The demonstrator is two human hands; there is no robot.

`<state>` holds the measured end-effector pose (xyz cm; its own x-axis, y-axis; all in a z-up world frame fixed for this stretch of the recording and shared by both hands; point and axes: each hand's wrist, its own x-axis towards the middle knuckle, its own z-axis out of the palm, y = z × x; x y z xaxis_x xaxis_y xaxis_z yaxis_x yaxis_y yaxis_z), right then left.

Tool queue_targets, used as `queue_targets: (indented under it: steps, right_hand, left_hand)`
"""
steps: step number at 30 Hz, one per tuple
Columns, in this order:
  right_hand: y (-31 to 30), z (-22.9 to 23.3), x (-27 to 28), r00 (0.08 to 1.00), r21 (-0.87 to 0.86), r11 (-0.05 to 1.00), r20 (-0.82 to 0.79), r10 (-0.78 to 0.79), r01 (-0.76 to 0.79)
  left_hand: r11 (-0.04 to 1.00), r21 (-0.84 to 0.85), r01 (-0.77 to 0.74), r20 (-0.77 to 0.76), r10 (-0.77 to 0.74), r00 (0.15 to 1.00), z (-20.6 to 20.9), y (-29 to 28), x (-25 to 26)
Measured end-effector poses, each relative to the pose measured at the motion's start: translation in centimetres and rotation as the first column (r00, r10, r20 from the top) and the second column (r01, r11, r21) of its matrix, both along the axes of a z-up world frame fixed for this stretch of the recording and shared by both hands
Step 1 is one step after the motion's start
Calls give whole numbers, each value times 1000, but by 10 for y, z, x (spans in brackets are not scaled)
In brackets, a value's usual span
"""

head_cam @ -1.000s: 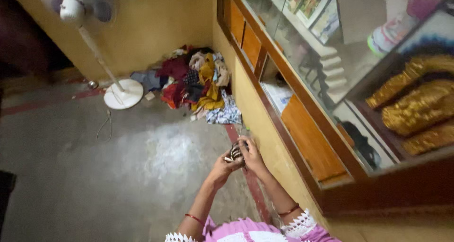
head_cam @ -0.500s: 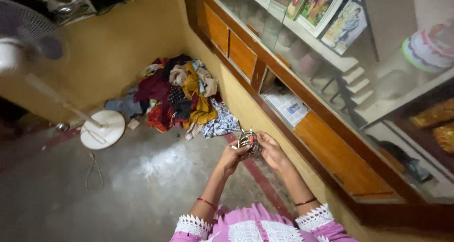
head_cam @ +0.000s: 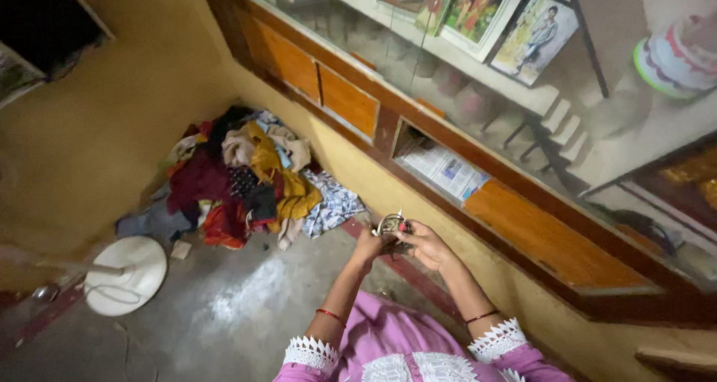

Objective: The person picks up coiled cables from a green table, separates them by color, and places them into a wall cabinet. The person handles white, pink, and black cables, moving between the table and the cabinet repeatedly.

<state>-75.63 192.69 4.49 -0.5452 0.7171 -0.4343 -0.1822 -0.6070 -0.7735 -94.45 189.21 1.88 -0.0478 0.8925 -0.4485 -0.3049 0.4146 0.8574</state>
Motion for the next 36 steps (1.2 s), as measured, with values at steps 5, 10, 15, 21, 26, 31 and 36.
queue_targets:
  steps: [5,10,15,21,26,31,36]
  right_hand:
    - [55,-45,4,980,-112,984,-130,-153,138]
    - [127,-73,0,901,-206,927,-244,-359,313]
    - [188,-82,-2,864,-266,869,-184,-470,416]
    - [247,-89,11,748,-255,779,-225,-624,573]
    - [317,-86,25,641,-54,660,-186,-744,750]
    - [365,-89,12,540,221,509,-117,-833,832]
    - [374,-92,0,519,324,481,-35,-854,815]
  left_hand:
    - [995,-35,92,180,-85,980,-3,57,-4]
    - [986,-20,166,253,-156,955,-1,125,-6]
    - [962,-29,273,90,-270,959,-19,191,2]
    - [947,-20,320,77,-317,945,-60,232,7]
    - [949,-35,315,84,-311,947,-79,248,6]
    - [954,-53,296,108,-289,951,-93,252,1]
    - [957,-89,277,155,-262,953,-93,249,-2]
